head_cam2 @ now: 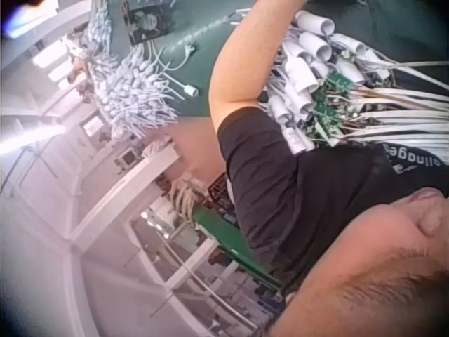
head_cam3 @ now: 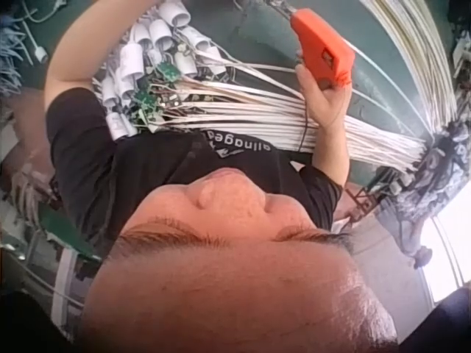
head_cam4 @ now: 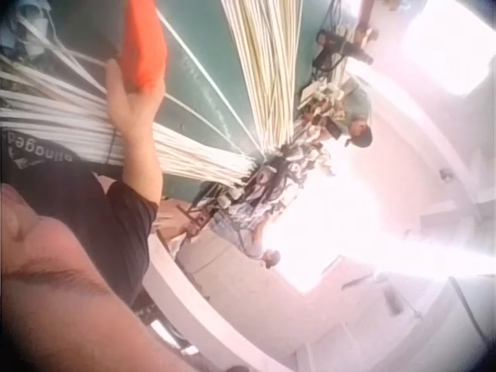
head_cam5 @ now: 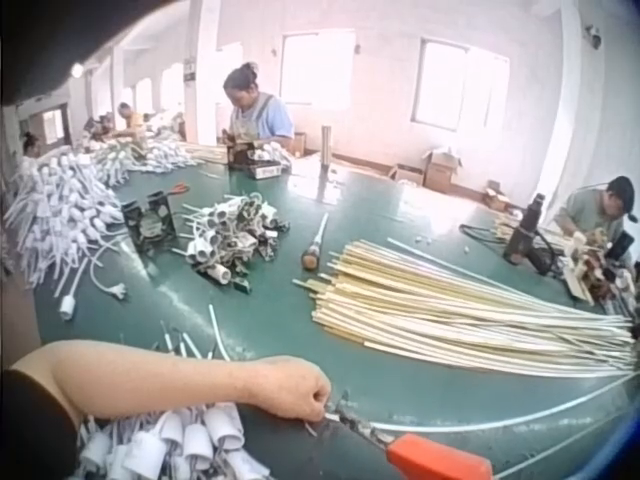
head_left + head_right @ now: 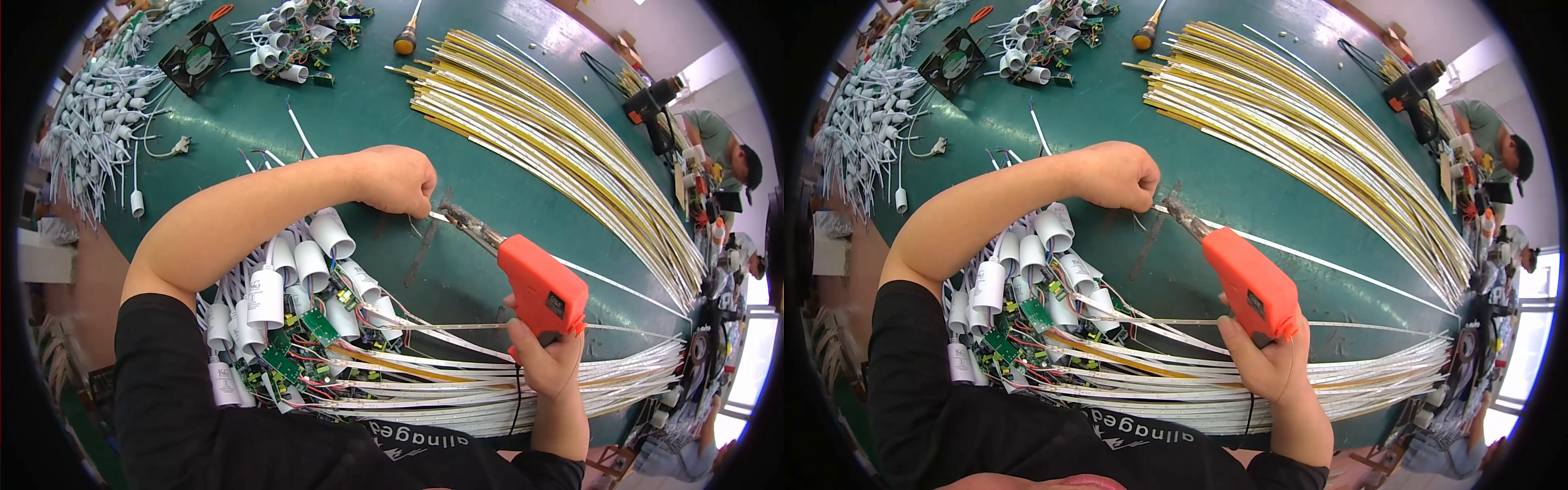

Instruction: The person solders wires to circuit boards and other LED bulb components with a soldering iron to assemble light bulb parts.

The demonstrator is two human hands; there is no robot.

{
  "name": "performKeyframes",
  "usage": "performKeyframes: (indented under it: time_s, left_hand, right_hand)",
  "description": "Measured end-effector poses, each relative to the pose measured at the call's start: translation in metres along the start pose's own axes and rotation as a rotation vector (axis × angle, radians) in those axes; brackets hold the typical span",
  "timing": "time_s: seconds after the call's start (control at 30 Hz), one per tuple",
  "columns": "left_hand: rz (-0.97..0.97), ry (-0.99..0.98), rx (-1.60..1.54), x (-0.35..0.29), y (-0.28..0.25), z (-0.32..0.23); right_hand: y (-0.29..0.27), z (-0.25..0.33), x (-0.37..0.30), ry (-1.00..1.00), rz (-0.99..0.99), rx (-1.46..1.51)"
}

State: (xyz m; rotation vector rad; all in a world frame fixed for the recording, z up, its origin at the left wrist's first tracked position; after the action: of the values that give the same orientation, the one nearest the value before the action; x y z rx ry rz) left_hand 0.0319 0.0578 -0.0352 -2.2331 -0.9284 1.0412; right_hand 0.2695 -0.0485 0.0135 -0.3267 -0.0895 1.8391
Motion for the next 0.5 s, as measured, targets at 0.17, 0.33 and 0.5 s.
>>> performKeyframes:
  time_s: [0.17,0.33,0.5]
  left_hand:
    - [-0.002,-0.004,0.004,0.0002,-0.0008,0.0001]
    - [-0.001,0.000,0.007,0.0010,-0.0005,0.0010]
    - [0.000,-0.003,-0.026,0.0020,0.0003,0.0021]
  right_hand:
    - [0.0028,0.0000,0.0019,-0.075,0.088,-0.116]
    - [0.0010,0.0021,0.0006,-0.030,0.055,-0.049]
    - [-0.0026,0.0047,-0.0001,-0.079,-0.003,0.085]
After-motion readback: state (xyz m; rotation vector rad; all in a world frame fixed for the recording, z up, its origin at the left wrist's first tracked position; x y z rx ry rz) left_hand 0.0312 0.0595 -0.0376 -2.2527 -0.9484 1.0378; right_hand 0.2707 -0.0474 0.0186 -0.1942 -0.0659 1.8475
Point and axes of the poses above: each hand's wrist, its own x-axis towards the middle knuckle, its own y-axis out of the palm, z = x × y, the point moved 6 cm from there along x, towards the middle knuckle, and after that the axes turned 5 degrees about y, right-handed, at the moved point
